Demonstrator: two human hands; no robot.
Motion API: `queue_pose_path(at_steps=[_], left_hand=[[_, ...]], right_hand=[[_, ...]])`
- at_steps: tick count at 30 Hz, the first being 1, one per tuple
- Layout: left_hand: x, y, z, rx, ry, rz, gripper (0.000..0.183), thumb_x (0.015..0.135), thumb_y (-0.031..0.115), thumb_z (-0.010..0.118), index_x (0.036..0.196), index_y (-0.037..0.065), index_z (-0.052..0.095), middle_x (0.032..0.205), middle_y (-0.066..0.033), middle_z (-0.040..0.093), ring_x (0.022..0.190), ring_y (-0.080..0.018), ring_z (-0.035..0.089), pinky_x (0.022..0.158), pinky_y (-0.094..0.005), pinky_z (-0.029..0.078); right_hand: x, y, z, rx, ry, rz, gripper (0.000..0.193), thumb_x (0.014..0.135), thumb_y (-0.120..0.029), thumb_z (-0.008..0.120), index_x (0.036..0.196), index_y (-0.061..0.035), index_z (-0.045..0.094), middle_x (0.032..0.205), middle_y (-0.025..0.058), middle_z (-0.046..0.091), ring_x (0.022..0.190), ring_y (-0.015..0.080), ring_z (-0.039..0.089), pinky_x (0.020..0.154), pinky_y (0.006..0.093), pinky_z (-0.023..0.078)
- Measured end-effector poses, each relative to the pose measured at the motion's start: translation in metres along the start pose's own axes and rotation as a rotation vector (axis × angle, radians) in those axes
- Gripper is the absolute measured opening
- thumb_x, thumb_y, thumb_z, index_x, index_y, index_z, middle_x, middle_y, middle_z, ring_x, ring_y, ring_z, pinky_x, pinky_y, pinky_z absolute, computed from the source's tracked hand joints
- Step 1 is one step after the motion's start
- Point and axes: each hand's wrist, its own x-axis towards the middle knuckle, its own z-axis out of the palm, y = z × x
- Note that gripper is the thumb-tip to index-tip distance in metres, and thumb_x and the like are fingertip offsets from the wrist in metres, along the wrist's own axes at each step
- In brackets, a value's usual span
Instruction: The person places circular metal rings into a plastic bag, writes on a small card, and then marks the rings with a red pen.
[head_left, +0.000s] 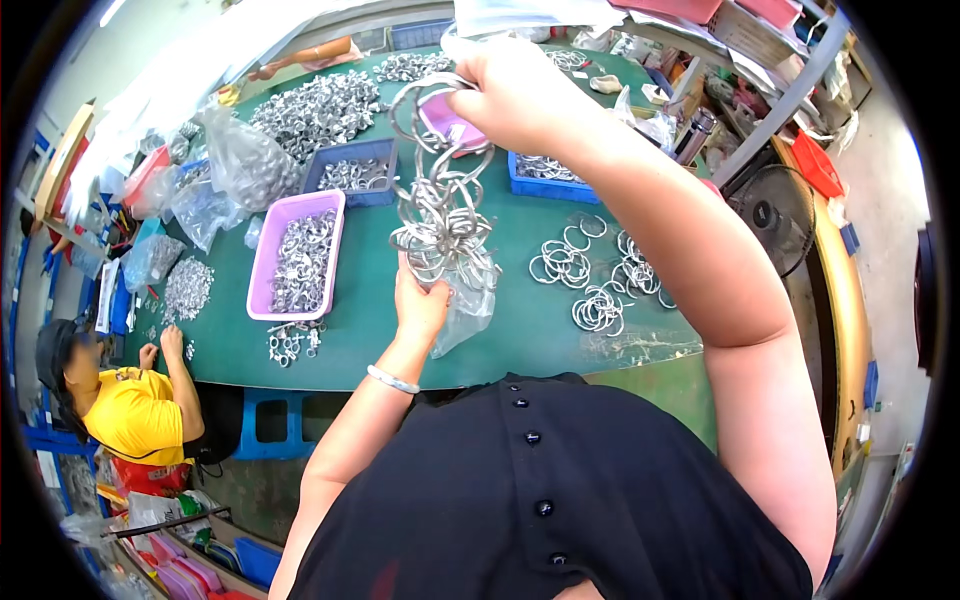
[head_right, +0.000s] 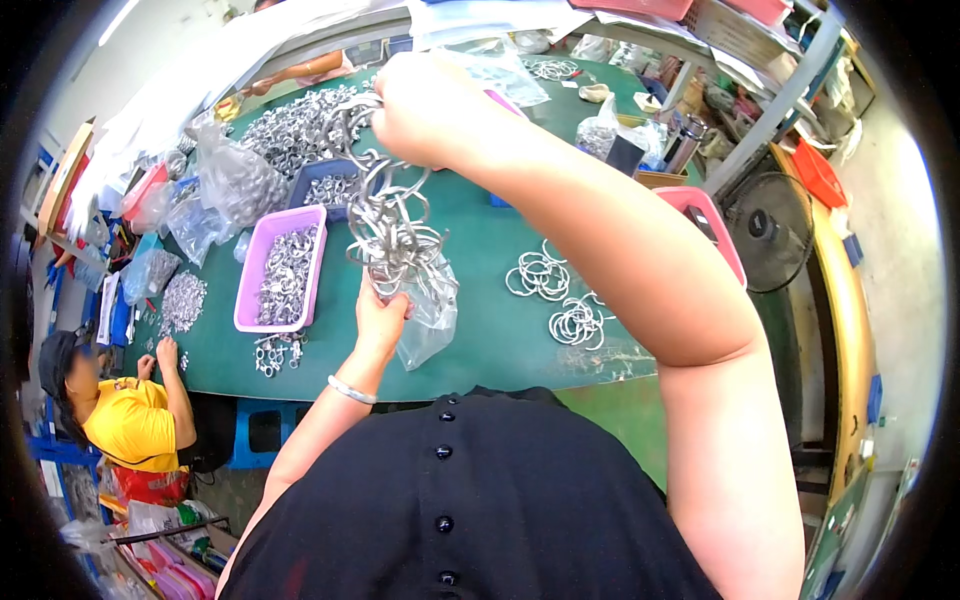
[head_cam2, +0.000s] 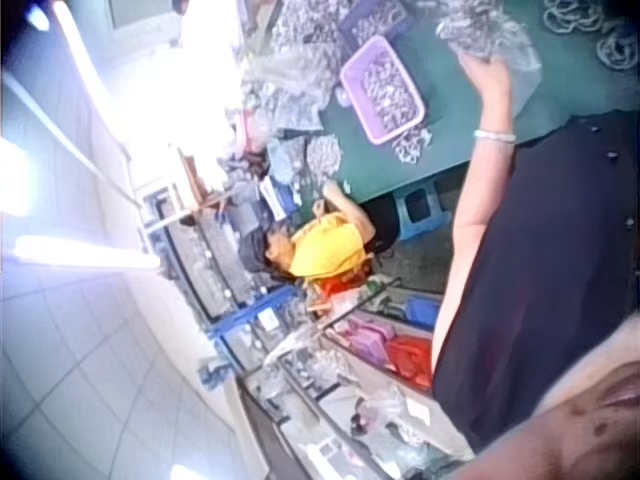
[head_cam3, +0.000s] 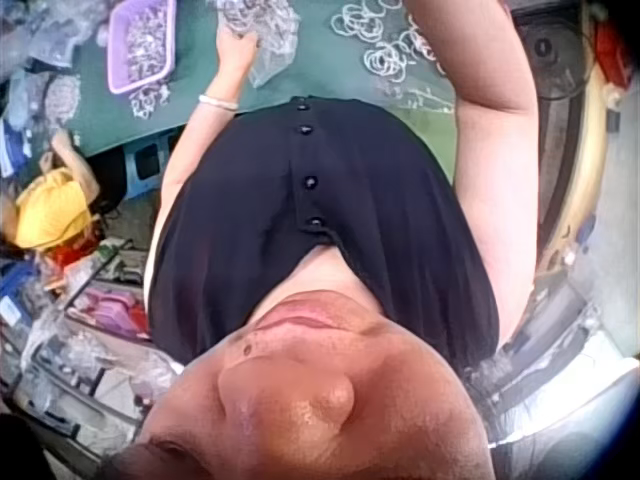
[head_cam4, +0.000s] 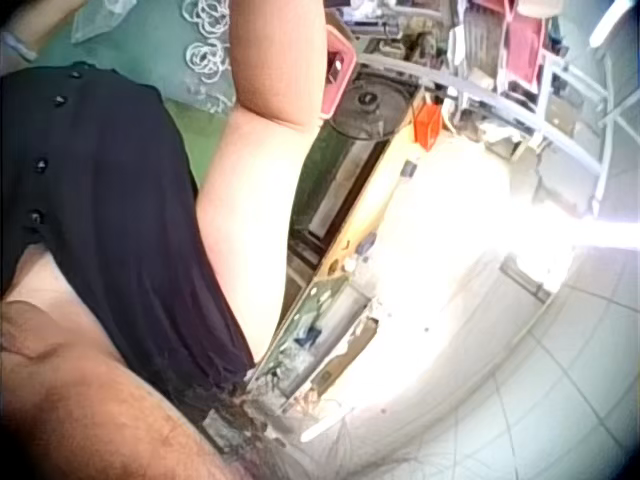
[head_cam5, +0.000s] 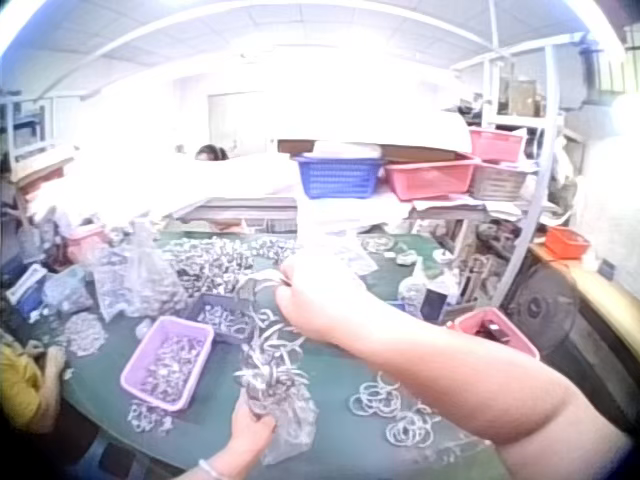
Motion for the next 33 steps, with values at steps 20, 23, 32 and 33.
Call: queue_pose_path(at_steps=[20,23,32,33], left_hand=[[-0.023,0.045,0.007,-0.238,-0.048,-0.097,0.075,0.065,-0.015,0.046,0.132,0.002,0.017,0.118,-0.0079,0.044,0.064,-0.0113,0.051,0.053,-0.0230,0.042],[-0.019,0.045,0.006,-0.504,-0.181,-0.063,0.066,0.068,-0.013,0.046,0.128,0.004,0.025,0.113,-0.0063,0.046,0.068,-0.0114,0.050,0.057,-0.0235,0.041],[-0.020,0.004,-0.010,-0.304,-0.033,-0.189,0.075,0.068,-0.014,0.046,0.133,0.008,0.015,0.121,-0.0086,0.040,0.074,-0.0155,0.054,0.056,-0.0250,0.046],[-0.022,0.000,-0.014,-0.303,0.000,-0.197,0.078,0.068,-0.014,0.046,0.134,0.007,0.011,0.122,-0.0095,0.039,0.074,-0.0157,0.054,0.057,-0.0255,0.046]], right_hand=[[-0.015,0.001,0.048,0.201,0.092,-0.009,0.019,0.070,-0.016,0.055,0.069,0.0020,0.059,0.063,0.0204,0.056,0.065,0.0350,0.057,0.061,0.0400,0.045],[-0.005,-0.013,0.043,0.213,0.136,-0.088,0.020,0.070,-0.016,0.054,0.068,0.0030,0.058,0.062,0.0212,0.055,0.063,0.0351,0.057,0.060,0.0397,0.045],[-0.027,-0.005,0.097,0.195,-0.104,0.031,0.019,0.066,-0.017,0.056,0.066,0.0020,0.058,0.064,0.0219,0.056,0.067,0.0356,0.057,0.063,0.0407,0.047],[-0.033,-0.006,0.103,0.180,-0.144,0.044,0.018,0.066,-0.016,0.056,0.067,0.0016,0.059,0.065,0.0217,0.056,0.067,0.0360,0.057,0.064,0.0408,0.046]])
